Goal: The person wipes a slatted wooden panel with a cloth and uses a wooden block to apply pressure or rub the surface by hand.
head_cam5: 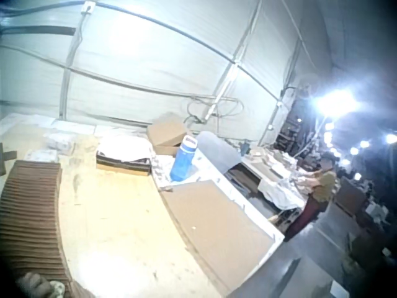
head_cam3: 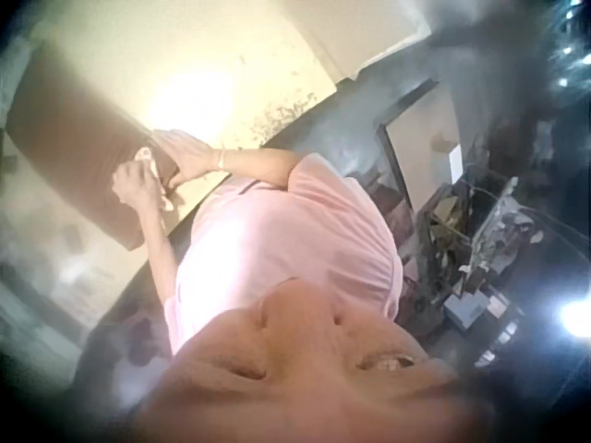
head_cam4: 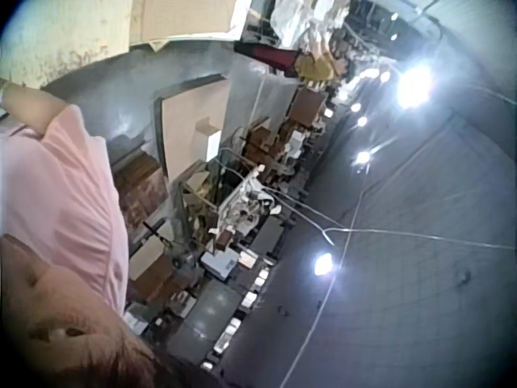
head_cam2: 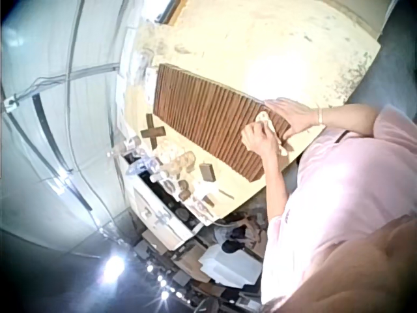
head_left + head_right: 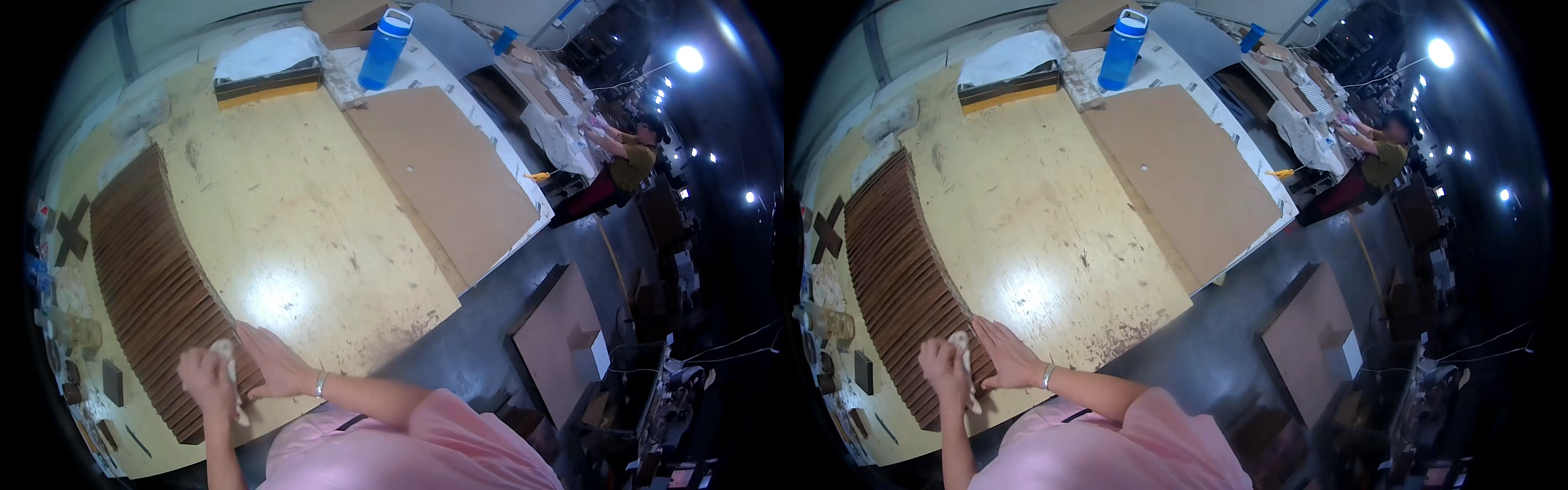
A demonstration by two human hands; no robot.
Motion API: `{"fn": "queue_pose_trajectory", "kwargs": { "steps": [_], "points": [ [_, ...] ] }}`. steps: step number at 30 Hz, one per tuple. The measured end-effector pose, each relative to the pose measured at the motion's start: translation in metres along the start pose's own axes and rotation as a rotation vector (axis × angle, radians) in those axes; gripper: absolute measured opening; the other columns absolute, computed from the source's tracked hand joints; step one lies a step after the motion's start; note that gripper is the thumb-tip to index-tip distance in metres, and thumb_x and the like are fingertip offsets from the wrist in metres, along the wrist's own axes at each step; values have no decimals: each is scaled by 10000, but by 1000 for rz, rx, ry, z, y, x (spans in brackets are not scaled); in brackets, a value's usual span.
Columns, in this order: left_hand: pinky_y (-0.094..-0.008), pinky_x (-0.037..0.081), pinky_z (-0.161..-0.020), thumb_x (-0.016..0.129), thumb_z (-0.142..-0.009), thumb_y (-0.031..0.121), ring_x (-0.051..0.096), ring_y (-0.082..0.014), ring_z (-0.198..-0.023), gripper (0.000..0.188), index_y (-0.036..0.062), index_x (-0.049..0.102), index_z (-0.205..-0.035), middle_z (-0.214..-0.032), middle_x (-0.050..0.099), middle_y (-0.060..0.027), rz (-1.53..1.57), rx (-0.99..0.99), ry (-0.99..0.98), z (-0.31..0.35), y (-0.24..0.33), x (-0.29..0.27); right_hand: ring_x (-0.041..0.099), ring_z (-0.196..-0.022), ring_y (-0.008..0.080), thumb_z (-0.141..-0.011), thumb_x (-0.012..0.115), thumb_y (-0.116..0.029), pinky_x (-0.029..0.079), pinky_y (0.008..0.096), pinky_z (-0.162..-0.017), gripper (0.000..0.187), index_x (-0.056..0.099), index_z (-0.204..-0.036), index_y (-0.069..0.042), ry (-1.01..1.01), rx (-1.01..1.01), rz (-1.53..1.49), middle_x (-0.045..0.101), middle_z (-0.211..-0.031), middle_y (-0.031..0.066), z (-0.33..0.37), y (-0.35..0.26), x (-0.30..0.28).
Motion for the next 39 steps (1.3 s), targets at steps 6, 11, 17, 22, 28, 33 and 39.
{"fn": "queue_pose_trajectory", "kwargs": {
  "steps": [6, 11, 17, 22, 28, 33, 39],
  "points": [
    [-436, 382, -786, 752, -742, 96, 560, -295, -884, 122, 103, 633, -772, -871, 605, -52, -11, 22, -101, -3, -17, -23, 386, -1385, 464, -640, 911, -429, 274, 497, -1199, 1297, 169, -1566, 92, 18, -11, -31, 321, -1569, 312, -6, 0, -6],
    [-450, 412, -773, 739, -686, 69, 574, -298, -866, 112, 94, 658, -759, -847, 602, -67, -191, -111, -17, 17, -41, -47, 303, -1481, 436, -669, 901, -428, 211, 544, -1224, 1318, 102, -1601, 51, -77, 30, -5, 275, -1619, 280, -6, -9, -5],
    [-423, 398, -774, 745, -712, 113, 572, -258, -881, 106, 115, 667, -785, -906, 622, -26, -3, 92, -36, -12, 3, 2, 308, -1464, 438, -659, 906, -434, 219, 538, -1218, 1326, 108, -1601, 47, -110, 13, 35, 257, -1631, 259, -5, -4, -3],
    [-438, 389, -767, 769, -688, 123, 570, -256, -874, 132, 117, 658, -758, -888, 610, -23, -173, -145, -38, 29, -42, -44, 331, -1439, 438, -654, 911, -422, 238, 537, -1204, 1315, 124, -1593, 55, -96, 25, 21, 286, -1606, 270, -3, -11, -13],
    [-404, 404, -753, 742, -699, 114, 579, -256, -899, 135, 117, 646, -793, -918, 613, -33, 20, 114, -4, -10, 12, 11, 379, -1397, 437, -632, 930, -364, 253, 525, -1197, 1297, 154, -1579, 65, -90, -69, 112, 340, -1570, 270, -4, -2, -6],
    [-425, 453, -750, 779, -706, 90, 618, -293, -858, 133, 91, 678, -792, -913, 660, -51, -133, -79, 72, 65, -109, -82, 383, -1401, 424, -623, 936, -338, 252, 519, -1199, 1296, 157, -1578, 63, -63, 5, -7, 345, -1565, 268, -7, -16, -14],
    [-435, 502, -832, 718, -737, 45, 650, -308, -884, 138, 76, 706, -871, -927, 697, -99, -12, -27, 222, 23, -42, -49, 379, -1417, 432, -635, 903, -405, 240, 515, -1207, 1296, 158, -1588, 59, -47, -13, 12, 368, -1560, 277, -6, -6, -8]
  ]
}}
Point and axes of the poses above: each hand's wrist, its own z-axis away from the middle knuckle, its own x-axis out of the palm, y = z × x, the point moved 4 cm from there along -z, towards the middle knuckle
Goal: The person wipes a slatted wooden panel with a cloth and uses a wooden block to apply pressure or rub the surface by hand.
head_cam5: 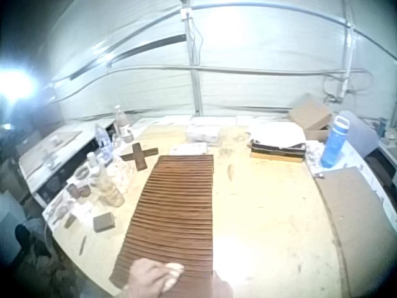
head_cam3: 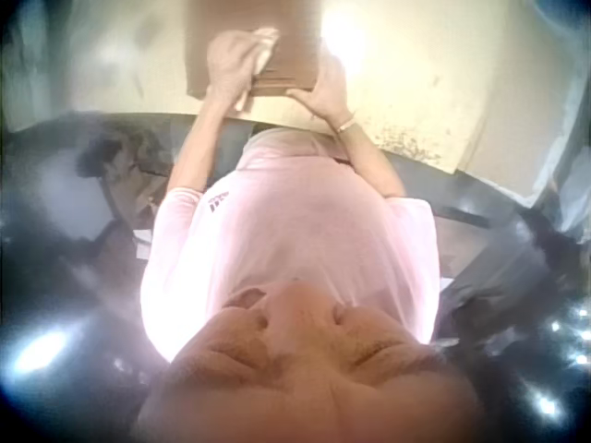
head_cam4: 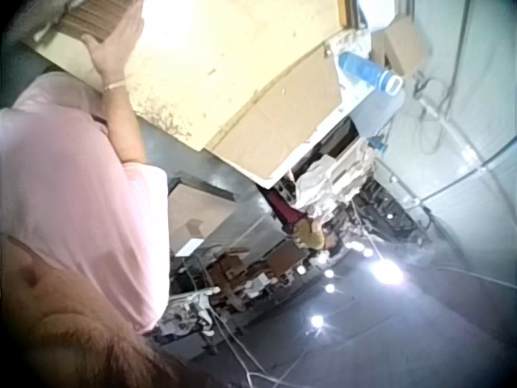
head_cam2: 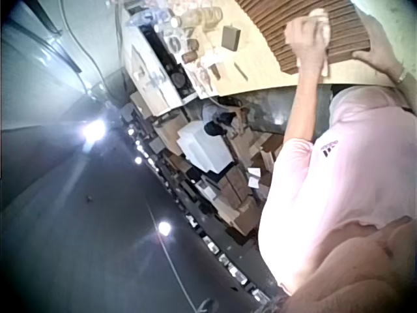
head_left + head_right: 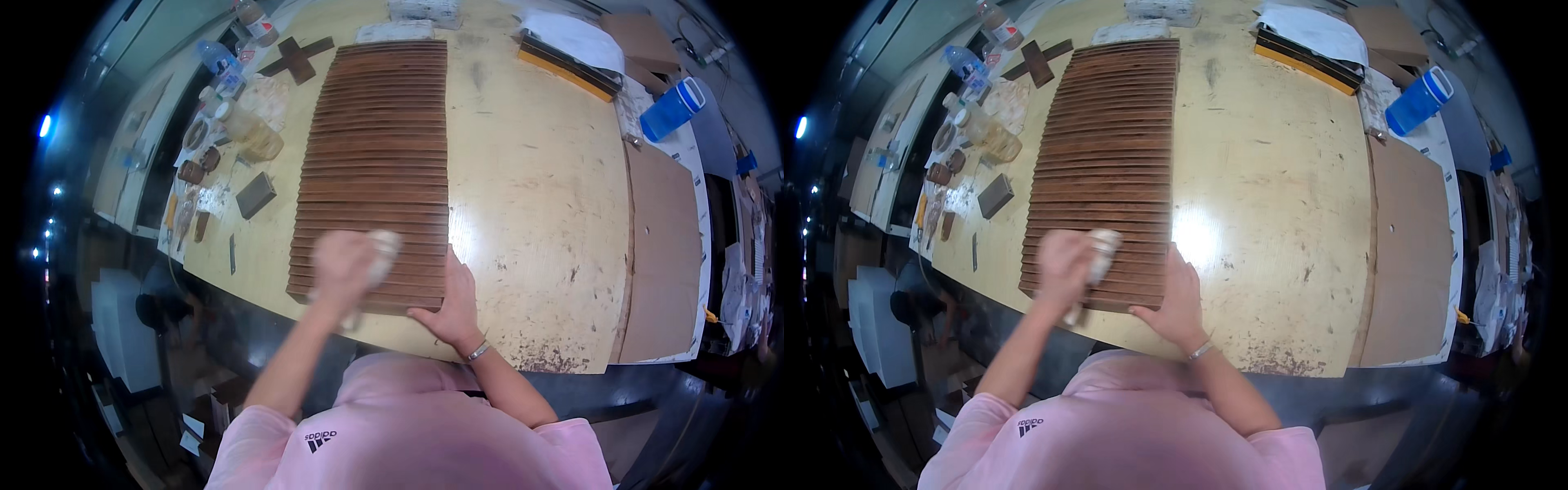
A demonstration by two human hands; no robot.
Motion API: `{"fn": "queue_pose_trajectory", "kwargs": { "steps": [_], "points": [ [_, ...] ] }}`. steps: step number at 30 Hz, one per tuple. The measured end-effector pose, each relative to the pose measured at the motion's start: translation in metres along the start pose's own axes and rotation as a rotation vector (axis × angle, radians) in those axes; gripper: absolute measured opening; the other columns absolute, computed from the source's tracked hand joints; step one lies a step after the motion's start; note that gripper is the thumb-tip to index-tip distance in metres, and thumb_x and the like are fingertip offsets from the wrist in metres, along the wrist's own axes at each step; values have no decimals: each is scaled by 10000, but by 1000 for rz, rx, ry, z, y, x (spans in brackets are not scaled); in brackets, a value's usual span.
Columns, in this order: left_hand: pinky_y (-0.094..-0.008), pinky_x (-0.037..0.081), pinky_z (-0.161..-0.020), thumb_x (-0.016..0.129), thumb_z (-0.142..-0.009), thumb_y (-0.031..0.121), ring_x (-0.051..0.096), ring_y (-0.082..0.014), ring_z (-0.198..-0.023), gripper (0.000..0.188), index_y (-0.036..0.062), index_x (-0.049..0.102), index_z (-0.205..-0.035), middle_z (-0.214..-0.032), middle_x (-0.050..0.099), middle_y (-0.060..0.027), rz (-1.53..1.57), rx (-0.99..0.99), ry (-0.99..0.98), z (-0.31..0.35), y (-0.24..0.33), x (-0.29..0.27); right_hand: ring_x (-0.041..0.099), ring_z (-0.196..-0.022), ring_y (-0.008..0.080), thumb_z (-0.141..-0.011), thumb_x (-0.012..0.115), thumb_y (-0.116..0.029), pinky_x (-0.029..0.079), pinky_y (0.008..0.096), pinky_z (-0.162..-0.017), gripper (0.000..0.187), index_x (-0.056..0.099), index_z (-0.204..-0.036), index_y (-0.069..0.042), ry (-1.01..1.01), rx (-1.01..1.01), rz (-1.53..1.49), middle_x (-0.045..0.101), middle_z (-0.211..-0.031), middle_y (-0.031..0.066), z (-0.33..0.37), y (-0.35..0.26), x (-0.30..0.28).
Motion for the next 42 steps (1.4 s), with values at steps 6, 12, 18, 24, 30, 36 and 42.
{"fn": "queue_pose_trajectory", "kwargs": {
  "steps": [6, 12, 18, 24, 30, 36, 42],
  "points": [
    [-409, 434, -744, 730, -703, 79, 582, -272, -802, 131, 113, 734, -829, -846, 621, -42, 101, 43, -170, 27, 13, 10, 380, -1421, 436, -668, 851, -547, 236, 520, -1210, 1293, 177, -1589, 60, 27, -12, 36, 380, -1553, 286, 3, 5, 0],
    [-432, 429, -767, 684, -709, 54, 559, -284, -843, 148, 99, 683, -850, -865, 593, -44, 146, 113, -193, 16, 57, 46, 360, -1439, 432, -647, 893, -464, 231, 523, -1209, 1278, 194, -1572, 72, 27, -35, 54, 357, -1564, 285, 3, 5, 9],
    [-458, 428, -762, 693, -687, 105, 543, -290, -820, 123, 109, 643, -799, -832, 567, -51, -45, 70, -259, 21, 26, 9, 368, -1430, 431, -674, 861, -524, 240, 519, -1207, 1264, 200, -1577, 65, 16, -16, 20, 354, -1570, 282, 3, 5, 2],
    [-466, 430, -823, 693, -681, 181, 548, -301, -874, 178, 87, 606, -805, -872, 554, -76, -4, 169, -318, 10, 64, 47, 329, -1462, 429, -653, 900, -435, 217, 524, -1217, 1278, 179, -1572, 82, 4, -36, 36, 327, -1582, 291, 3, 4, 11],
    [-448, 359, -714, 670, -677, 128, 517, -289, -774, 103, 107, 607, -756, -775, 528, -62, -218, -12, -198, 37, -11, -20, 385, -1417, 430, -696, 831, -591, 250, 523, -1199, 1257, 218, -1580, 58, 15, -17, 33, 383, -1560, 271, 0, 3, 0],
    [-430, 371, -722, 641, -650, 97, 529, -279, -791, 104, 108, 609, -748, -780, 520, -53, 0, 75, -130, 17, 57, 36, 337, -1457, 420, -651, 893, -440, 226, 520, -1209, 1276, 179, -1587, 50, 14, -29, 14, 331, -1587, 278, 3, 1, 8],
    [-429, 401, -699, 757, -686, 124, 562, -289, -744, 95, 111, 682, -743, -745, 587, -45, -159, -95, -82, 49, -37, -31, 375, -1406, 424, -629, 888, -414, 258, 507, -1193, 1265, 200, -1593, 33, -13, 31, 2, 379, -1559, 253, -3, -4, -2]
  ]
}}
Point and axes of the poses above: each hand's wrist, its own z-axis away from the middle knuckle, its own x-axis out of the palm, y = z × x, the point moved 4 cm from there along -z, towards the middle knuckle
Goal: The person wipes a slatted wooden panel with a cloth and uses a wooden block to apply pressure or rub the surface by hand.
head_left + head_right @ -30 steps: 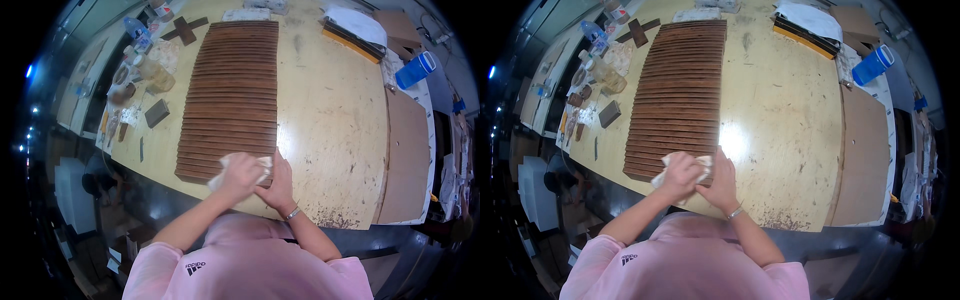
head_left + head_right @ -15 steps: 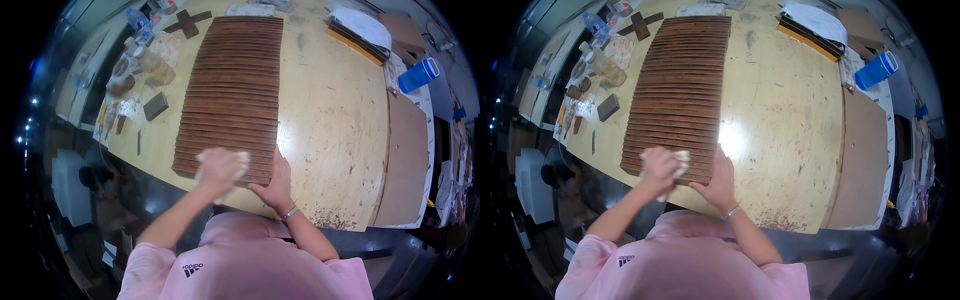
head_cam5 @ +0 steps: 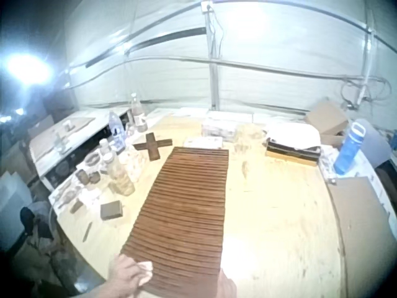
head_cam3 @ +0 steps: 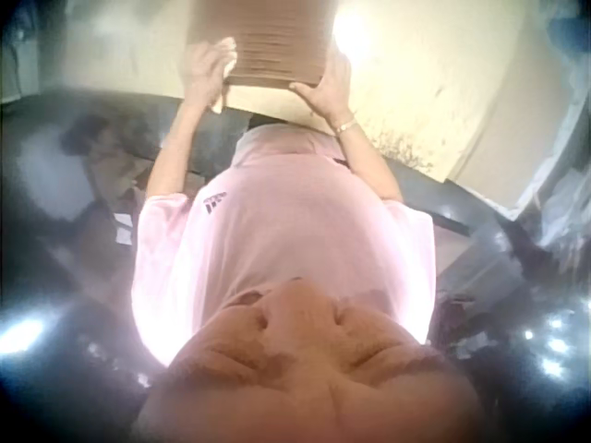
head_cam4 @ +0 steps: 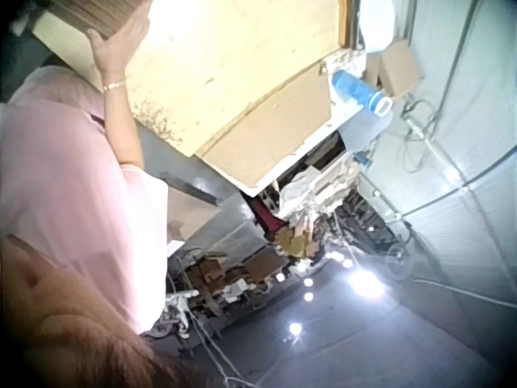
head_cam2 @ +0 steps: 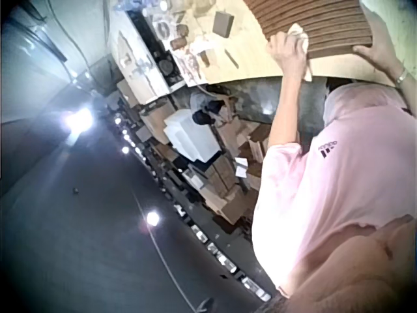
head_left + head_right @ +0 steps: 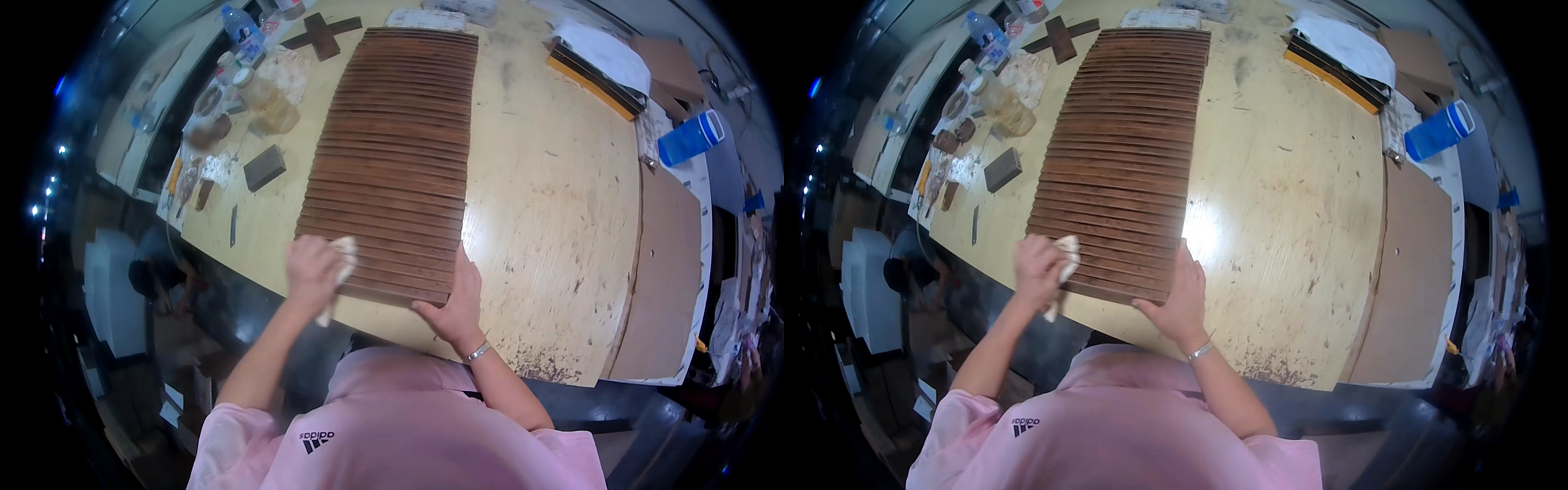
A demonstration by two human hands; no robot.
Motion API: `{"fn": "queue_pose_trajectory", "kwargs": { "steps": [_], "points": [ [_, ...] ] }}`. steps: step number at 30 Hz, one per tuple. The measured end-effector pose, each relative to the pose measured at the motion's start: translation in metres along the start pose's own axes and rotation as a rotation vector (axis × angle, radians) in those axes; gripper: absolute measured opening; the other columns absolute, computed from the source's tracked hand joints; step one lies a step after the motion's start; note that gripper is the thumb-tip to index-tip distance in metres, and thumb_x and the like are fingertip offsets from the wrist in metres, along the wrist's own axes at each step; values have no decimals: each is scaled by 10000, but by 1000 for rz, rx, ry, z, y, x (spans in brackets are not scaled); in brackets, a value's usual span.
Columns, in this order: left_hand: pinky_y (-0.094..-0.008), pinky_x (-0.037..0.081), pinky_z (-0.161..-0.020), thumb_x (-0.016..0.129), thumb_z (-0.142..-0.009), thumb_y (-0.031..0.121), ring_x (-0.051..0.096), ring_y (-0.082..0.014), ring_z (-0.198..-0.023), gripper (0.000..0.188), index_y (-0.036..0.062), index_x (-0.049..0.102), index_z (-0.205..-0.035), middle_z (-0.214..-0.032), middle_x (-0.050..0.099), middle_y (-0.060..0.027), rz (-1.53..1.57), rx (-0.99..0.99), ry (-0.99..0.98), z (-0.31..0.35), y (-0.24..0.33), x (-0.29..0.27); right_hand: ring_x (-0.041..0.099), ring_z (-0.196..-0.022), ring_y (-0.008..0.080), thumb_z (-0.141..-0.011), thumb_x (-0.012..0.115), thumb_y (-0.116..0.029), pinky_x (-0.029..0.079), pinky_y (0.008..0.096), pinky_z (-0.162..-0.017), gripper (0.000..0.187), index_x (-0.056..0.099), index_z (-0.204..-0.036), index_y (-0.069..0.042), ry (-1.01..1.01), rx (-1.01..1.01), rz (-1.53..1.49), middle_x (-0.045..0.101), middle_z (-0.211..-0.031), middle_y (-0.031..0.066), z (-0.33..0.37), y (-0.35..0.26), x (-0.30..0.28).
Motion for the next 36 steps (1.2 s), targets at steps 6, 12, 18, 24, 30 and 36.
{"fn": "queue_pose_trajectory", "kwargs": {
  "steps": [6, 12, 18, 24, 30, 36],
  "points": [
    [-423, 429, -747, 777, -715, 104, 577, -294, -798, 117, 94, 706, -807, -791, 597, -60, 185, 44, 165, -61, 63, 39, 333, -1468, 410, -636, 916, -398, 218, 522, -1213, 1268, 195, -1585, 35, -4, -21, 15, 328, -1594, 274, 3, -2, 3],
    [-429, 404, -745, 743, -730, 139, 567, -271, -820, 114, 121, 697, -832, -800, 561, -48, 166, 107, -45, -65, 85, 73, 361, -1441, 410, -630, 918, -394, 232, 528, -1202, 1273, 196, -1585, 36, -25, -22, 15, 347, -1582, 260, 5, 5, 5],
    [-433, 396, -742, 741, -742, 161, 558, -282, -818, 93, 125, 662, -777, -830, 558, -47, 106, -25, -25, -52, 58, 56, 369, -1433, 411, -660, 887, -445, 235, 529, -1197, 1241, 213, -1582, 40, 7, -20, -31, 362, -1575, 257, 8, 1, 2],
    [-416, 420, -727, 758, -712, 106, 567, -286, -828, 131, 120, 658, -796, -843, 582, -46, 320, 177, -65, -67, 85, 69, 342, -1476, 377, -646, 897, -438, 203, 520, -1222, 1281, 177, -1592, 40, -9, -23, 48, 308, -1615, 263, 5, 7, 6],
    [-437, 498, -777, 755, -784, 80, 619, -327, -837, 113, 45, 722, -887, -852, 631, -131, -108, -400, 13, 7, -136, -41, 387, -1403, 411, -593, 896, -360, 251, 505, -1202, 1258, 234, -1590, 27, 29, 13, 2, 428, -1533, 231, 3, -7, 2],
    [-433, 502, -760, 723, -840, 102, 626, -340, -839, 51, 60, 706, -865, -861, 640, -133, -5, -189, 78, -45, -76, -17, 391, -1395, 410, -580, 900, -364, 232, 510, -1217, 1254, 252, -1585, 16, 41, 7, 19, 439, -1523, 221, 4, 0, 4]
  ]
}}
Point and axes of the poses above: each hand's wrist, its own z-axis away from the middle knuckle, its own x-axis out of the palm, y = z × x, the point moved 4 cm from there along -z, towards the middle knuckle
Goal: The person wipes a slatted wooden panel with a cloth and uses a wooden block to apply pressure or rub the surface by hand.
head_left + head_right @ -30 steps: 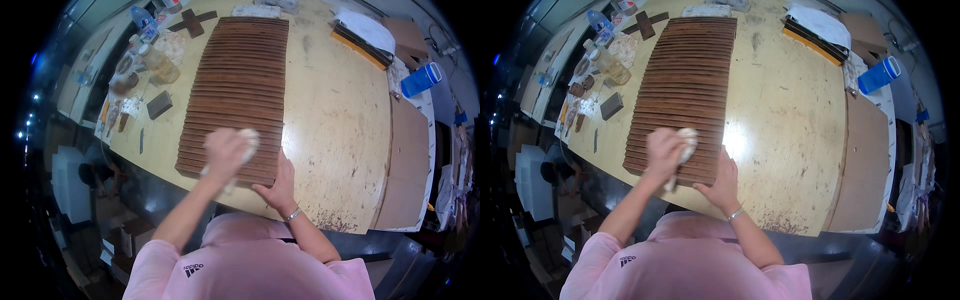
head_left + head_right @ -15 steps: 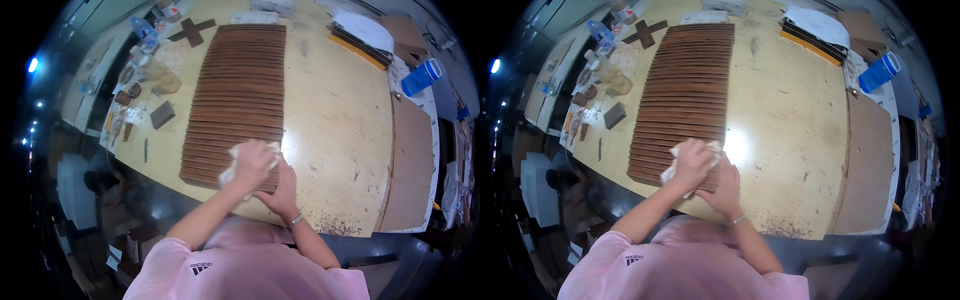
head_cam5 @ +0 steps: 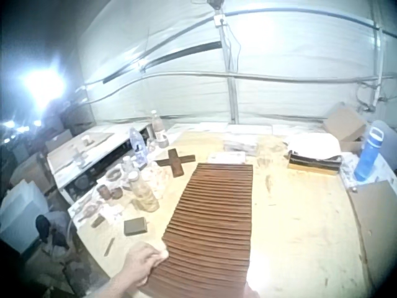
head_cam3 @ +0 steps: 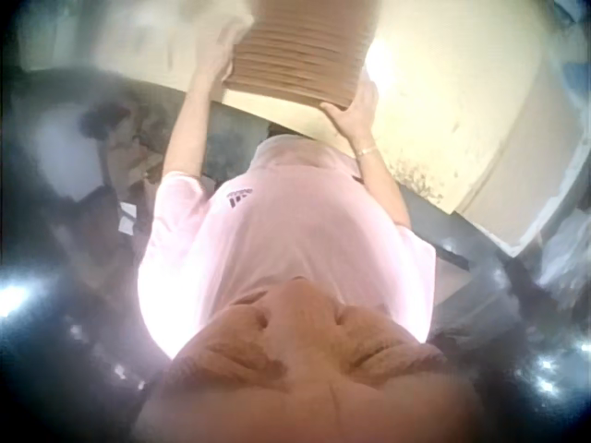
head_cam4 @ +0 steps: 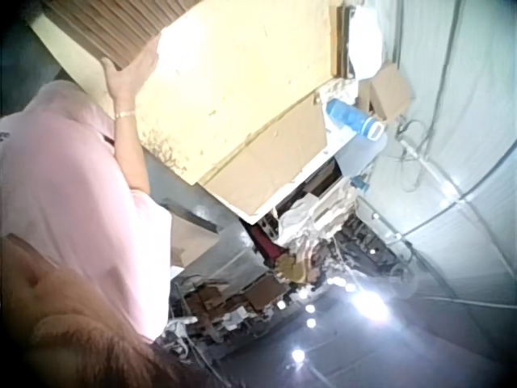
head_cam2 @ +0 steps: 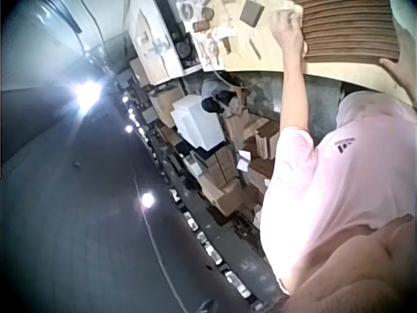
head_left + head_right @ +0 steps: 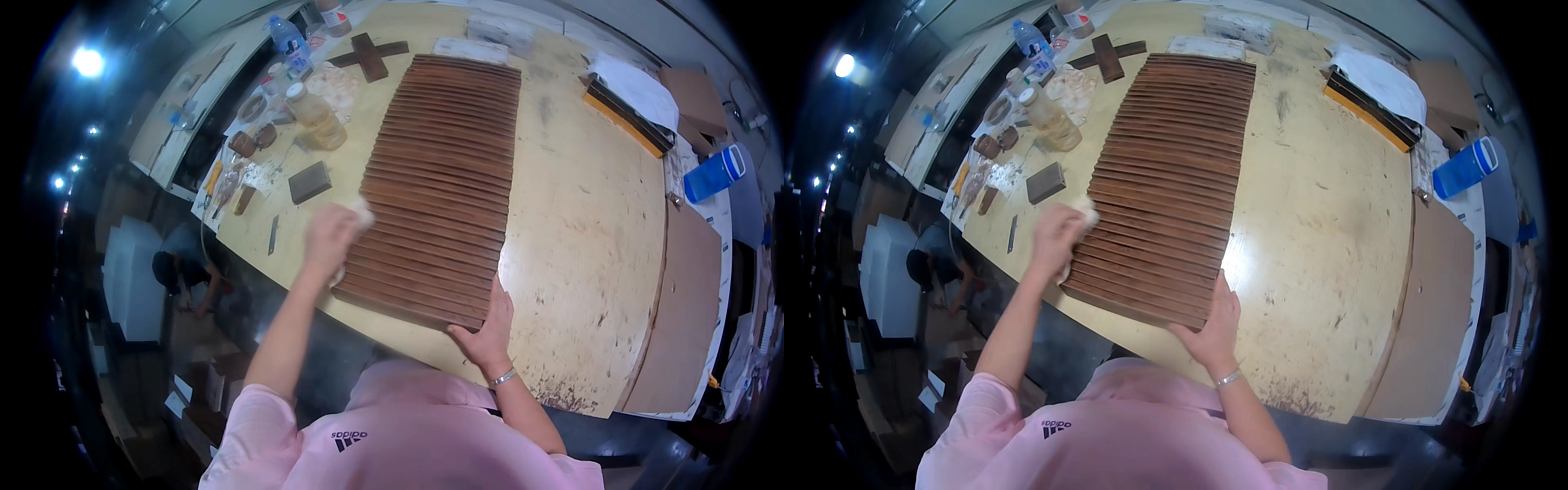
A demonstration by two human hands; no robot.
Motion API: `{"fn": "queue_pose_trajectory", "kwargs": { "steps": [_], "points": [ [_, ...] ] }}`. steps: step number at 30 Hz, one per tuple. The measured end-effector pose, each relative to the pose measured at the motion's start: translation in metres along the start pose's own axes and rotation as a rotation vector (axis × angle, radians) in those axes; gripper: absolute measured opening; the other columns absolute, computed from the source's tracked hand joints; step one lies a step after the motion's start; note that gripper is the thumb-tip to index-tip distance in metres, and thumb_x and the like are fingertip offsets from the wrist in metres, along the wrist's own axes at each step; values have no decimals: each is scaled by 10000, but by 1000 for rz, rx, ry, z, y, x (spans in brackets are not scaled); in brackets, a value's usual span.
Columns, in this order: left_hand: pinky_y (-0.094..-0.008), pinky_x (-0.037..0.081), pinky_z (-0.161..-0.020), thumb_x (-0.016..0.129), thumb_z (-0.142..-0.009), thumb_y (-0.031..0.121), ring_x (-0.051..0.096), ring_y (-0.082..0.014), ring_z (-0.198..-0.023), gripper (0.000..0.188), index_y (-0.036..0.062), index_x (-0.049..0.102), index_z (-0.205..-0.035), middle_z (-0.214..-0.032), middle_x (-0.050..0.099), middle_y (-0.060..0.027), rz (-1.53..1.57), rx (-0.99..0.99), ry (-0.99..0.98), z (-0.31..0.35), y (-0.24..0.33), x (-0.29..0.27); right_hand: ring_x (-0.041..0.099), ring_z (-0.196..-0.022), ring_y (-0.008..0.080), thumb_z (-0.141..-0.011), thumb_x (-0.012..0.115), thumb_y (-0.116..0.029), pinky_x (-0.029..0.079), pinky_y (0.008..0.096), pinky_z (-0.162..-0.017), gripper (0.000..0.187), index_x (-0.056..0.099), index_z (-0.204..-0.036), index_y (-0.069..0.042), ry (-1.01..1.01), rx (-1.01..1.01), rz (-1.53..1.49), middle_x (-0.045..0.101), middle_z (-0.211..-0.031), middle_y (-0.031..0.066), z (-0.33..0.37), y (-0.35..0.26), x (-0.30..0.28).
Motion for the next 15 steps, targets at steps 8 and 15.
{"fn": "queue_pose_trajectory", "kwargs": {
  "steps": [8, 15],
  "points": [
    [-434, 514, -771, 710, -879, 134, 659, -331, -871, 69, 67, 706, -865, -896, 671, -129, -13, -258, -23, -3, -46, -5, 404, -1408, 396, -643, 881, -412, 213, 539, -1222, 1208, 251, -1570, 39, -63, 0, 38, 418, -1534, 239, 0, -1, 1],
    [-413, 527, -826, 656, -937, 206, 698, -334, -953, 214, 48, 745, -1050, -1022, 733, -147, 18, -527, 42, 10, -67, -2, 383, -1410, 413, -630, 889, -416, 225, 540, -1218, 1215, 259, -1567, 32, -51, -4, 59, 418, -1533, 234, 2, 2, 3]
  ]
}}
Point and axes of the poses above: each hand's wrist, its own z-axis away from the middle knuckle, its own x-axis out of the palm, y = z × x, the point moved 4 cm from there along -z, towards the middle knuckle
